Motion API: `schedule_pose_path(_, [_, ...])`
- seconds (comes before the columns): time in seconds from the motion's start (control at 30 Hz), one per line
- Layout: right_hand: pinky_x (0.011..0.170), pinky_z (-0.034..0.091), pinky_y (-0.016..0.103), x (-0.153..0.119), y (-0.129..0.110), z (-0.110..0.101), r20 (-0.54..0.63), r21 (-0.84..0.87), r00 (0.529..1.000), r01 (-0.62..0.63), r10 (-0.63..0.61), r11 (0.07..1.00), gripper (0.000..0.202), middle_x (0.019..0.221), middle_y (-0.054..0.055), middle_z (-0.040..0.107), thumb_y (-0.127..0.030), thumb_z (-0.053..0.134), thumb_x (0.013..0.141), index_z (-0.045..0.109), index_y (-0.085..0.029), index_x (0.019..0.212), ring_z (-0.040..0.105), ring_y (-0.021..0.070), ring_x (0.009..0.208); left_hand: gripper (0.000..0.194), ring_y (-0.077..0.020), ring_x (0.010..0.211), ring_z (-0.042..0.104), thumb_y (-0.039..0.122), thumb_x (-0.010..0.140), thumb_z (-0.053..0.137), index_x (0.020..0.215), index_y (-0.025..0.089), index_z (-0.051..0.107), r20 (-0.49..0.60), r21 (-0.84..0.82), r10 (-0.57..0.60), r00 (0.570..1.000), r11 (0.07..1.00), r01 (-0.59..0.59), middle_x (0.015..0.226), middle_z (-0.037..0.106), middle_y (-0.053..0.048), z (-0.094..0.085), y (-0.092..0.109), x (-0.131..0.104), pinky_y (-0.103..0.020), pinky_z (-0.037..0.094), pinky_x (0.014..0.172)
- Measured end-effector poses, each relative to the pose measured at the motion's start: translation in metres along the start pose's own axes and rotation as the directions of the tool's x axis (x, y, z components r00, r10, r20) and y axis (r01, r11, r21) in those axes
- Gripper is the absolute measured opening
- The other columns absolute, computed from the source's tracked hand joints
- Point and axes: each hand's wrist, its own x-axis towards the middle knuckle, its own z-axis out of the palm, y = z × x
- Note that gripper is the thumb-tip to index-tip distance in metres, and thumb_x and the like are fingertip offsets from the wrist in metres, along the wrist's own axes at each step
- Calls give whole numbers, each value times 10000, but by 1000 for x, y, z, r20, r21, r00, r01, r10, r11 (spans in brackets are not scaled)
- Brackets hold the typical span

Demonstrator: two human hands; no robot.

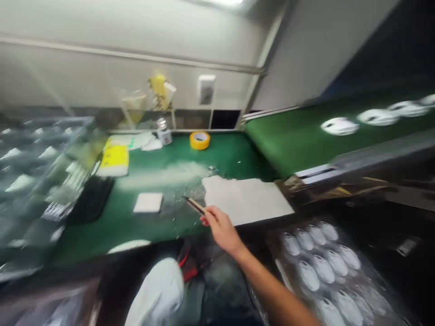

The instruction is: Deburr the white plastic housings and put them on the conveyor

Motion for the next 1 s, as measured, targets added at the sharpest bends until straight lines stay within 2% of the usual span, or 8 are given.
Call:
schedule_pose_path(0.13, [586, 517, 266, -40, -5, 10, 167, 415, 975, -202, 143, 887, 412, 814, 17, 656, -529, 522, 1092, 678, -168, 1215, 594, 142, 633, 556, -350, 1271, 724, 464, 813, 908, 1307, 263, 751, -204, -72, -2, 979, 997, -13, 1381, 754, -121, -32, -24, -6, -483, 665, 996])
schedule_pose_path(0.23, [533, 469, 244, -66, -12, 19, 245, 523, 933, -357, 265, 774, 485, 759, -12, 611, -602, 696, 1003, 696, -175, 1232, 545, 123, 595, 627, -360, 1250, 742, 406, 765, 941, 1326, 196, 755, -190, -122, 18, 982, 992, -42, 1371, 769, -152, -41, -35, -1, -436, 669, 978])
schedule_pose_path(0.33, [521, 487, 246, -85, -15, 27, 312, 546, 911, -403, 269, 734, 424, 714, -18, 604, -609, 719, 993, 688, -195, 1078, 546, 124, 571, 619, -322, 1186, 767, 337, 790, 928, 1354, 168, 739, -162, -153, 81, 984, 983, -106, 1360, 772, -162, -41, -38, 1, -390, 676, 937])
schedule_pose_path(0.47, [622, 592, 296, -99, -12, 33, 397, 579, 898, -407, 192, 707, 365, 863, 54, 717, -578, 708, 1013, 675, -214, 1006, 652, 159, 660, 613, -316, 1189, 776, 282, 779, 937, 1355, 197, 745, -151, -175, 85, 985, 978, -111, 1384, 769, -146, -42, -38, -1, -384, 689, 937])
schedule_pose_path(0.57, [529, 518, 255, -105, -12, 36, 379, 581, 903, -402, 203, 708, 367, 760, 10, 669, -568, 714, 1017, 684, -223, 1139, 580, 136, 575, 620, -326, 1230, 761, 275, 772, 942, 1355, 205, 743, -153, -166, 90, 984, 979, -115, 1392, 767, -141, -42, -37, -3, -405, 690, 956])
schedule_pose_path(0.7, [459, 436, 226, -113, -14, 38, 358, 463, 913, -355, 196, 812, 384, 637, -34, 578, -524, 676, 1052, 747, -217, 1273, 514, 119, 510, 627, -342, 1258, 745, 264, 753, 949, 1343, 205, 744, -142, -163, 91, 986, 980, -114, 1397, 760, -141, -42, -34, -3, -448, 682, 986])
schedule_pose_path(0.83, [522, 536, 249, -123, -14, 40, 300, 349, 947, -221, 115, 911, 288, 773, 23, 739, -402, 663, 1066, 814, -223, 1233, 590, 124, 527, 605, -308, 1195, 769, 267, 750, 953, 1321, 214, 762, -142, -121, 126, 982, 982, -144, 1322, 796, -113, -41, -34, -2, -422, 659, 1015])
schedule_pose_path(1.0, [643, 626, 284, -134, -11, 43, 257, 333, 966, -93, 4, 938, 353, 810, 29, 795, -228, 675, 1044, 790, -247, 1378, 701, 164, 627, 620, -269, 1107, 793, 266, 642, 1028, 1210, 199, 789, -252, -59, 126, 959, 988, -145, 1247, 829, -102, -41, -35, -5, -362, 658, 953])
